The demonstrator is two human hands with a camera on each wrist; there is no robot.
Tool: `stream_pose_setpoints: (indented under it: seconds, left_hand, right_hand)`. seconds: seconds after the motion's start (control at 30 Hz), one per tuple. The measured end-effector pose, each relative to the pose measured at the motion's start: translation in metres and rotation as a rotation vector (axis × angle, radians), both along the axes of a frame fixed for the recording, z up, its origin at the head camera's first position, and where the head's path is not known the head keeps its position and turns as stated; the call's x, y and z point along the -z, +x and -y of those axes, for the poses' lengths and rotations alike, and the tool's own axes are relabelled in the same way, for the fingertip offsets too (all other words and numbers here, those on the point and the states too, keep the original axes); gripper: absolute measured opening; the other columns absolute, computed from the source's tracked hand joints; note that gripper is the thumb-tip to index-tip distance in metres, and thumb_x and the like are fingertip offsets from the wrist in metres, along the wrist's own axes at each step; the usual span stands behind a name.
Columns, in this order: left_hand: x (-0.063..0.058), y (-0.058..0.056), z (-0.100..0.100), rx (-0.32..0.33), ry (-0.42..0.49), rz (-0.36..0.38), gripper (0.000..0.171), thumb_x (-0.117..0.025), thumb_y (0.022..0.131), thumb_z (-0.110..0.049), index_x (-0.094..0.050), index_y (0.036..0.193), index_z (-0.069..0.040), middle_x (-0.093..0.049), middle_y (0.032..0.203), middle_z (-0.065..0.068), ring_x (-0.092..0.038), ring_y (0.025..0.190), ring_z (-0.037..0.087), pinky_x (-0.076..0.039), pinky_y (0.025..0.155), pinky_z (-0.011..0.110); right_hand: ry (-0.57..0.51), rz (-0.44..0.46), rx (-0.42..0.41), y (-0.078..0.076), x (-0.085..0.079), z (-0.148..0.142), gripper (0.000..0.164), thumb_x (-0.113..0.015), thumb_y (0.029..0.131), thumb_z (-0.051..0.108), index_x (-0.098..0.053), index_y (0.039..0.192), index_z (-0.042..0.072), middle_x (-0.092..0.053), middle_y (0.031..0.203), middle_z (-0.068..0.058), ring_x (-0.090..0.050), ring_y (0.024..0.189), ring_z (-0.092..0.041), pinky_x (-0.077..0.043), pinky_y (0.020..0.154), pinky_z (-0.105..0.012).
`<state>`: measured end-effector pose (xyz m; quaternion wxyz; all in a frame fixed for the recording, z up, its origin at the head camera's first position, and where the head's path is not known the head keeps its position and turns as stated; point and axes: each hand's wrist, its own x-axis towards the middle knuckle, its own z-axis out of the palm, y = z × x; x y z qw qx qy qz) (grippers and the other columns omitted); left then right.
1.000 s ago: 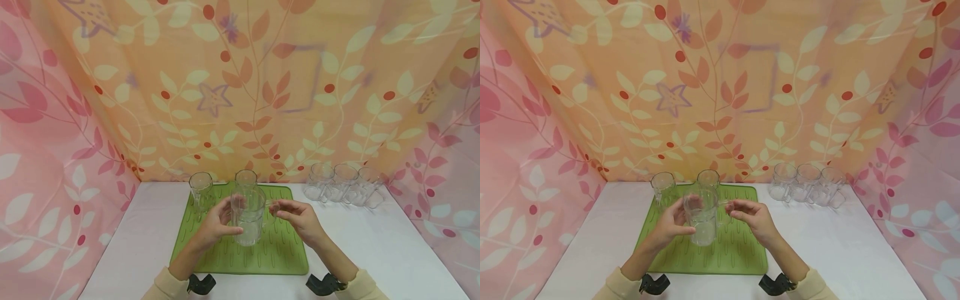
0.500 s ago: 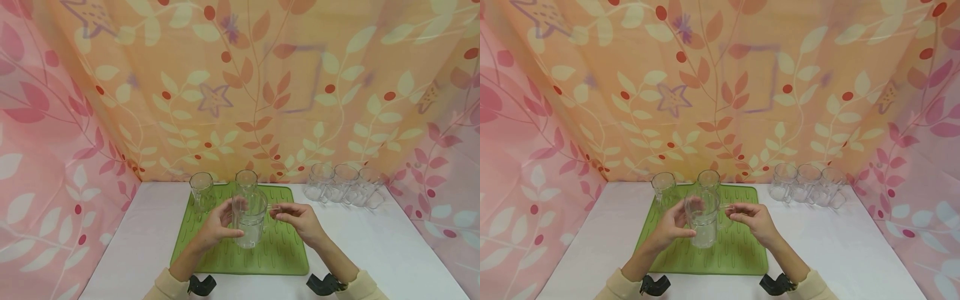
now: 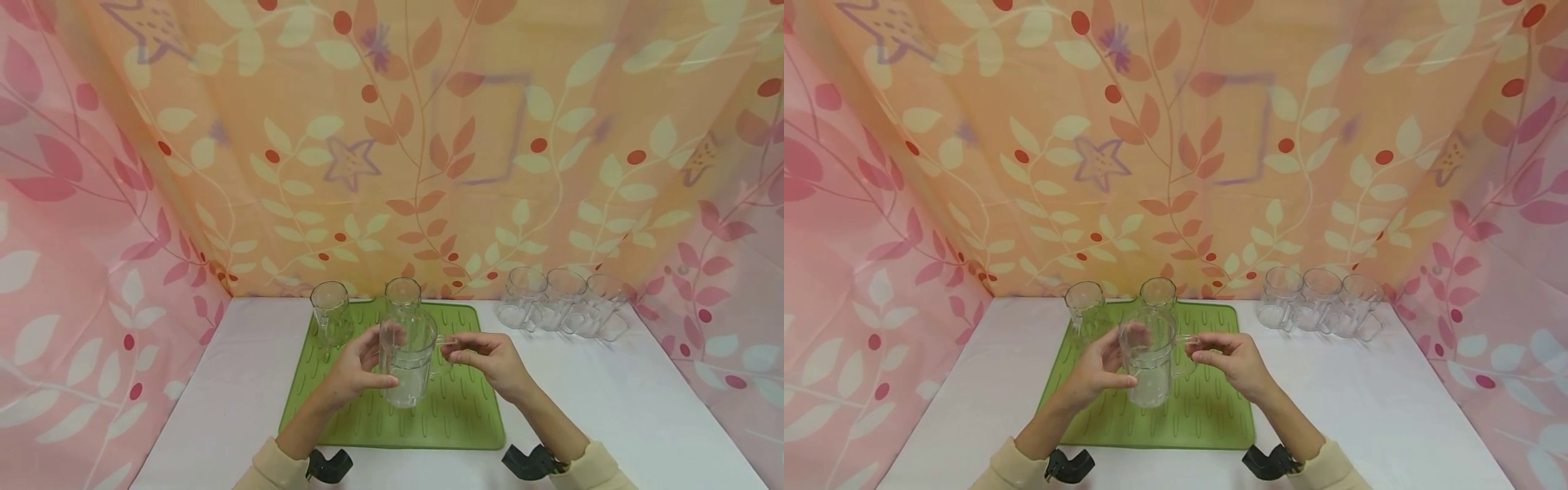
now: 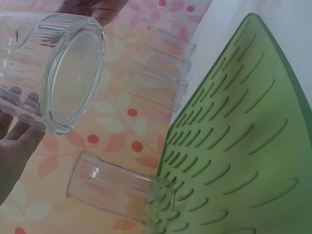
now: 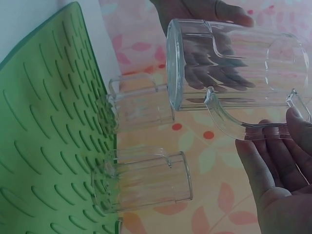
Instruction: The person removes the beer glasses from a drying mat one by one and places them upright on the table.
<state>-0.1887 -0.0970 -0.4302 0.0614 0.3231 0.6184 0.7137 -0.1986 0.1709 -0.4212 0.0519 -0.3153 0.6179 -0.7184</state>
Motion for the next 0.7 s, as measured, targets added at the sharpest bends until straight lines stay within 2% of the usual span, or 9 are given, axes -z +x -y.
stream_pose_setpoints:
  seconds: [0.2,0.47,0.7]
  left_hand:
    - [0.001,-0.0032,-0.0004,0.011,-0.007,-0.011,0.075,-0.075,0.072,-0.001,-0.035,0.135,0.002,-0.042,0.133,0.025,-0.039,0.125,0.036,-0.035,0.103,0.027]
    - [0.0015,-0.0031,-0.0003,0.011,-0.047,0.008,0.076,-0.076,0.069,0.0,-0.037,0.134,-0.003,-0.043,0.132,0.024,-0.041,0.126,0.032,-0.036,0.103,0.03]
    - [0.002,-0.0039,-0.0012,0.001,-0.085,0.006,0.076,-0.078,0.07,-0.006,-0.038,0.134,-0.009,-0.045,0.132,0.02,-0.043,0.125,0.027,-0.036,0.103,0.03]
  right_hand:
    - [0.026,-0.061,0.028,-0.0006,-0.0017,-0.0013,0.025,-0.057,0.083,-0.01,-0.056,0.106,-0.018,-0.068,0.102,-0.006,-0.066,0.092,-0.02,-0.055,0.074,-0.035]
    - [0.037,-0.076,0.051,0.0004,-0.004,-0.0017,0.028,-0.059,0.082,-0.01,-0.052,0.105,-0.023,-0.066,0.101,-0.017,-0.066,0.092,-0.02,-0.055,0.073,-0.033]
    - [0.035,-0.075,0.06,0.0015,-0.006,-0.0032,0.032,-0.06,0.081,-0.01,-0.049,0.105,-0.026,-0.068,0.101,-0.012,-0.066,0.091,-0.019,-0.055,0.073,-0.035]
